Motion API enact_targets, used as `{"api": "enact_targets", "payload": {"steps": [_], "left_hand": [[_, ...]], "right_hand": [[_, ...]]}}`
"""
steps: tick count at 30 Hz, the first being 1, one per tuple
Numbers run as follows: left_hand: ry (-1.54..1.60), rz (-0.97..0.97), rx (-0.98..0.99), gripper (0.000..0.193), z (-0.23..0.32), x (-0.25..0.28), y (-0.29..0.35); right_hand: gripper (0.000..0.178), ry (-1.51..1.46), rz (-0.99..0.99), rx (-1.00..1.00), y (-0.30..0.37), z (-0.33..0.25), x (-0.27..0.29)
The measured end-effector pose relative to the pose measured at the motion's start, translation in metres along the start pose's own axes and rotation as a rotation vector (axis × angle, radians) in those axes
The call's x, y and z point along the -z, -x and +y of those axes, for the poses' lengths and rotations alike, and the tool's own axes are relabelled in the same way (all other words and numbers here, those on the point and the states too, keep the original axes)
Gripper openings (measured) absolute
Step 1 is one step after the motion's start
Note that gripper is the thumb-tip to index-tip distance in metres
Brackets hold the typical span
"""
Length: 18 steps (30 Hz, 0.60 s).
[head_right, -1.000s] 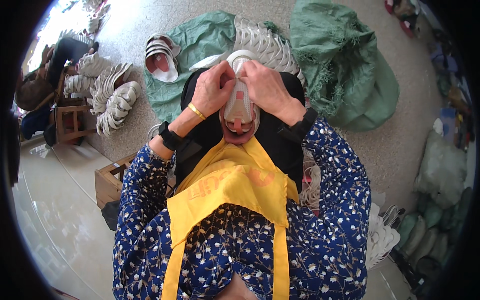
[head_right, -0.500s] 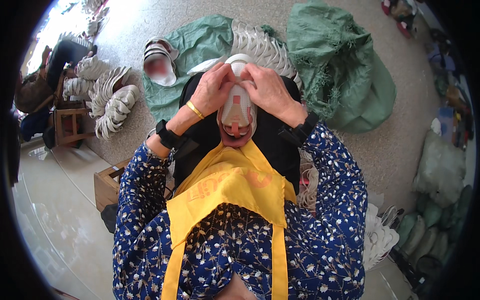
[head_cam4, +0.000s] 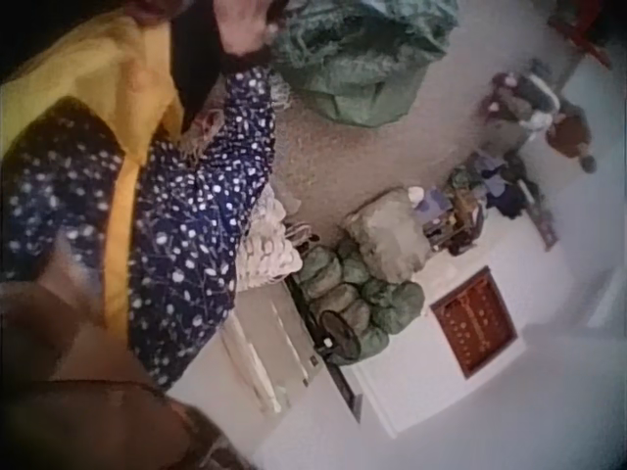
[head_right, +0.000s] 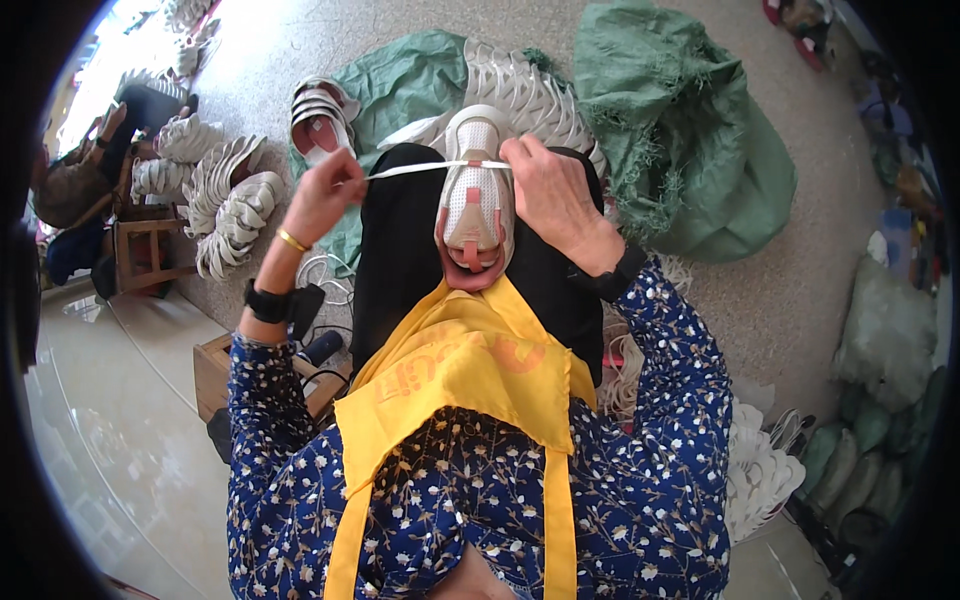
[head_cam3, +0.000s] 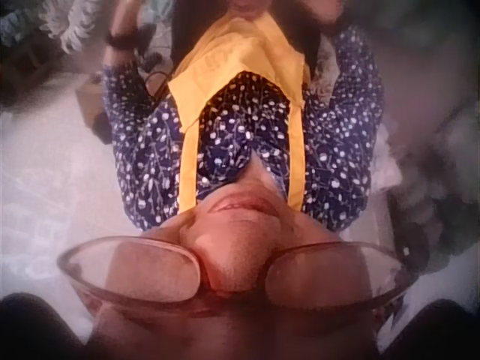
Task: The person threads white shoelaces through the eyelets of a white sneaker, pulls them tight, and ties a knot. They then insert a pink insole into the shoe and place it on a stack of similar shoes.
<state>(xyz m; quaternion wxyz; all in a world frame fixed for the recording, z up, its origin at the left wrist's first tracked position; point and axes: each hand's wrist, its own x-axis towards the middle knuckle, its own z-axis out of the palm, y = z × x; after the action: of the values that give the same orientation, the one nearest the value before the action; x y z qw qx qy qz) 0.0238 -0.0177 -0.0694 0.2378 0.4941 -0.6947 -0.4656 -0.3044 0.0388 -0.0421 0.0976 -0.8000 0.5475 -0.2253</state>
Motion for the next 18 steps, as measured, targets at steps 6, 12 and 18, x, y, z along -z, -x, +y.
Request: {"api": "enact_targets", "payload": {"steps": [6, 12, 18], "left_hand": [[-0.584, 0.219, -0.434, 0.018, 0.037, -0.033, -0.002], [-0.660, 0.167, -0.455, 0.011, 0.030, -0.037, -0.014], [-0.599, 0.099, -0.362, 0.009, 0.027, -0.032, -0.013]], "right_hand": [[0.015, 0.011, 0.041, 0.013, 0.004, 0.007, -0.004], [0.008, -0.110, 0.079, -0.044, 0.006, 0.003, -0.004], [0.006, -0.182, 0.034, -0.091, 0.011, 0.000, 0.005]]}}
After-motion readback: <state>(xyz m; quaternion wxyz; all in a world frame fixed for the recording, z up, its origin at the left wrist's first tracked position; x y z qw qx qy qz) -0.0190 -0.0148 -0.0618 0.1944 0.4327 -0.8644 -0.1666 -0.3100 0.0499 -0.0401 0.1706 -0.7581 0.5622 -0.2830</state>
